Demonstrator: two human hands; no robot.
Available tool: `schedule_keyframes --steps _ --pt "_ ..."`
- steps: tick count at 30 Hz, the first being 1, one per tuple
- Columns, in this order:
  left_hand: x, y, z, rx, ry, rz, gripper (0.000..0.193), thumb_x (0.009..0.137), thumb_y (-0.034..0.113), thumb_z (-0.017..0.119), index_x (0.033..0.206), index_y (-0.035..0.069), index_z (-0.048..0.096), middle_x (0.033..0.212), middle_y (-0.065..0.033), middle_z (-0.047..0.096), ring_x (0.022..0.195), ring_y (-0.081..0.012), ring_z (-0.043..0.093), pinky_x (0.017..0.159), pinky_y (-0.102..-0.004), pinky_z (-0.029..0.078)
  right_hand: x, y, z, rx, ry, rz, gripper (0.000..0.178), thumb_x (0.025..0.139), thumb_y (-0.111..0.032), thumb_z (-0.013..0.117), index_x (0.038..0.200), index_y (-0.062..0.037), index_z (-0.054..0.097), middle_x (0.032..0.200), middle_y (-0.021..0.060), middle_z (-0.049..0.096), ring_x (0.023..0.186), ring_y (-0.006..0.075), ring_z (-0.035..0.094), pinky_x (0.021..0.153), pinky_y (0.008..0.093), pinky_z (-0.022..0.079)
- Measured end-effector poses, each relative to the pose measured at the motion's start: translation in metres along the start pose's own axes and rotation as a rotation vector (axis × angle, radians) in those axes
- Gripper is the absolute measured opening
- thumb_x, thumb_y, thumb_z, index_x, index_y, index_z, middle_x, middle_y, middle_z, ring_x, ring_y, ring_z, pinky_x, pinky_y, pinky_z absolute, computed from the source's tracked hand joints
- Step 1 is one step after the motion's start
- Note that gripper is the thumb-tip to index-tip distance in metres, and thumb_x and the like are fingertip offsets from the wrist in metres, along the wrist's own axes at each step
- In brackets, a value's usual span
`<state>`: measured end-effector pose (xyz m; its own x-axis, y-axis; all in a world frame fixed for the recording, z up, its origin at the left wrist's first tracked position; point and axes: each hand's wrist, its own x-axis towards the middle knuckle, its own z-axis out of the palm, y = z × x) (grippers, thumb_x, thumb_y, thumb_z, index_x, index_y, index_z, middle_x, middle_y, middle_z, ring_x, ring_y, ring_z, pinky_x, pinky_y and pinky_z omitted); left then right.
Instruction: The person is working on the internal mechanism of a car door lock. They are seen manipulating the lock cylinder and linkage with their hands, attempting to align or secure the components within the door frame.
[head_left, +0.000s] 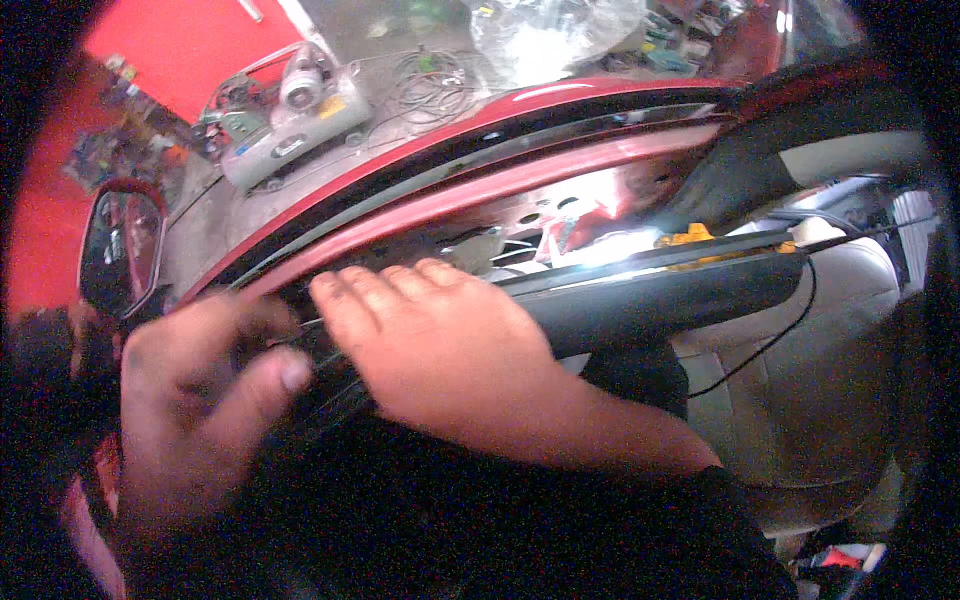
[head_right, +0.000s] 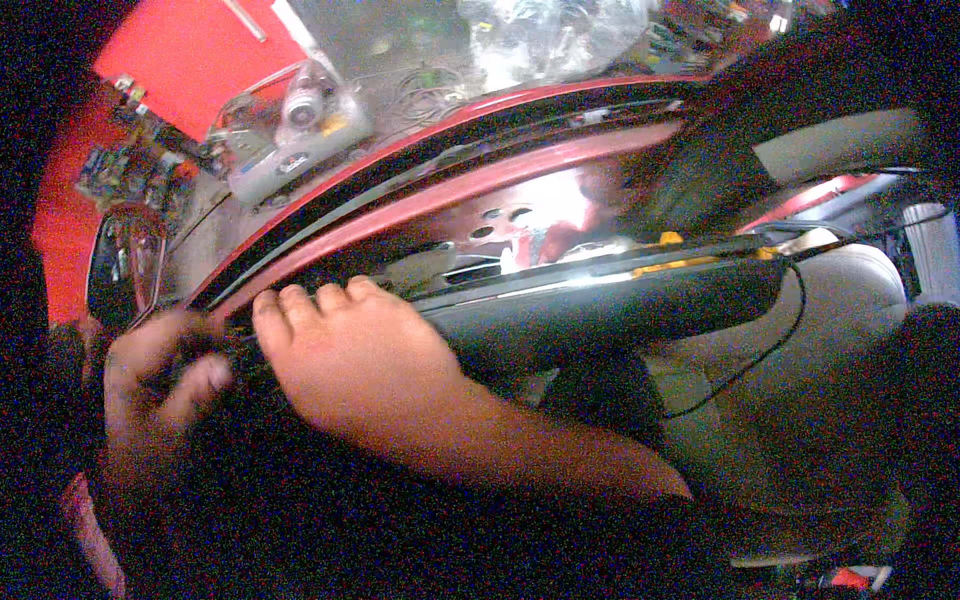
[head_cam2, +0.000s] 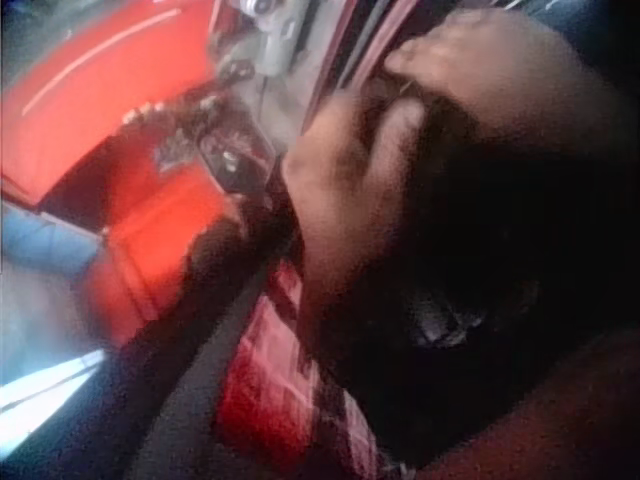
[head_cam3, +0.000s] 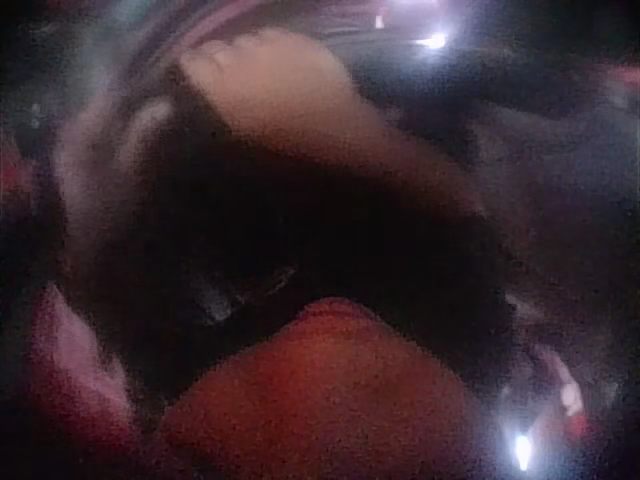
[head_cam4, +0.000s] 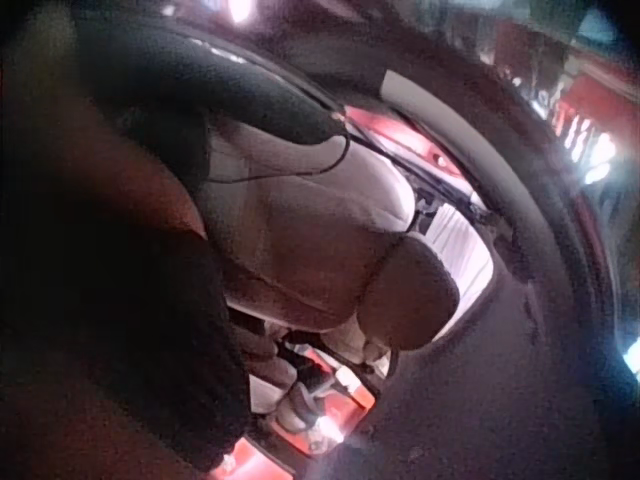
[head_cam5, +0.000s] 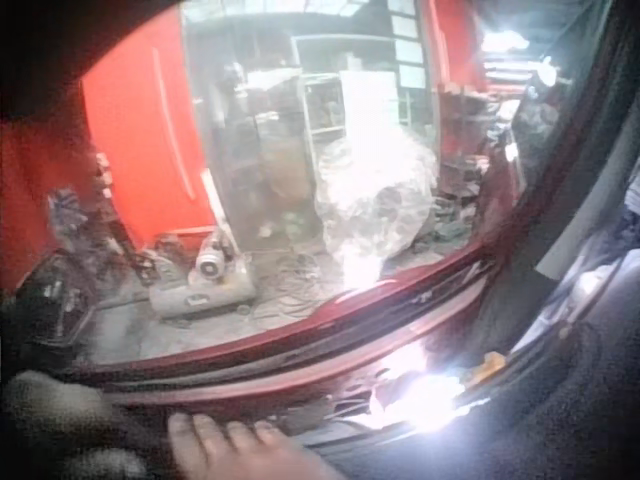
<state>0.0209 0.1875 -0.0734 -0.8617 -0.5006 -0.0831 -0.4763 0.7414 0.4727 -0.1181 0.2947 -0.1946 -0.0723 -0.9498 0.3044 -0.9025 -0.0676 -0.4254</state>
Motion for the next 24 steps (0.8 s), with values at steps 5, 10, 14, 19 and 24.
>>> schedule_keyframes --steps 5,10,14,19,24 --pt "0.044 -0.031 -0.006 0.015 -0.136 0.007 0.024 0.089 0.019 0.069 0.100 -0.003 0.070 0.087 -0.0190 0.070 0.085 -0.0278 0.071 0.080 -0.0368 0.053 -0.003 0.015 -0.010 -0.123 0.100 0.055 0.048 0.091 -0.018 0.052 0.133 0.0042 0.053 0.101 0.0129 0.070 0.087 0.0238 0.071 0.080 0.0359 0.056" --pt "0.050 -0.037 -0.021 -0.073 -0.445 -0.202 0.022 0.095 0.018 0.069 0.102 -0.003 0.071 0.087 -0.0050 0.071 0.085 -0.0121 0.063 0.079 -0.0313 0.051 0.000 0.009 -0.012 0.078 -0.022 0.160 0.098 0.066 -0.019 0.086 0.147 -0.0016 0.035 0.120 0.0117 0.068 0.109 0.0334 0.065 0.095 0.0431 0.051" --pt "0.054 -0.030 -0.006 -0.162 -0.448 -0.309 0.020 0.094 0.018 0.071 0.095 -0.002 0.071 0.082 -0.0035 0.069 0.081 -0.0108 0.062 0.074 -0.0307 0.051 -0.014 0.024 -0.006 0.107 0.047 0.077 0.106 0.061 -0.015 0.089 0.149 -0.0001 0.032 0.122 0.0114 0.067 0.109 0.0336 0.065 0.095 0.0432 0.050" --pt "0.063 -0.027 0.016 -0.066 -0.362 -0.094 0.018 0.089 0.015 0.073 0.088 -0.002 0.067 0.078 -0.0057 0.066 0.076 -0.0128 0.061 0.068 -0.0336 0.049 -0.018 0.027 -0.010 0.089 0.032 0.057 0.105 0.062 -0.016 0.088 0.150 0.0006 0.031 0.122 0.0132 0.066 0.109 0.0336 0.065 0.095 0.0430 0.050" --pt "0.054 -0.030 -0.004 0.182 -0.269 0.293 0.019 0.084 0.016 0.071 0.083 -0.002 0.064 0.076 -0.0197 0.063 0.074 -0.0368 0.065 0.069 -0.0436 0.051 -0.019 0.028 -0.007 0.062 0.047 0.036 0.104 0.064 -0.021 0.087 0.149 0.0005 0.032 0.117 0.0153 0.067 0.107 0.0340 0.065 0.094 0.0429 0.051"
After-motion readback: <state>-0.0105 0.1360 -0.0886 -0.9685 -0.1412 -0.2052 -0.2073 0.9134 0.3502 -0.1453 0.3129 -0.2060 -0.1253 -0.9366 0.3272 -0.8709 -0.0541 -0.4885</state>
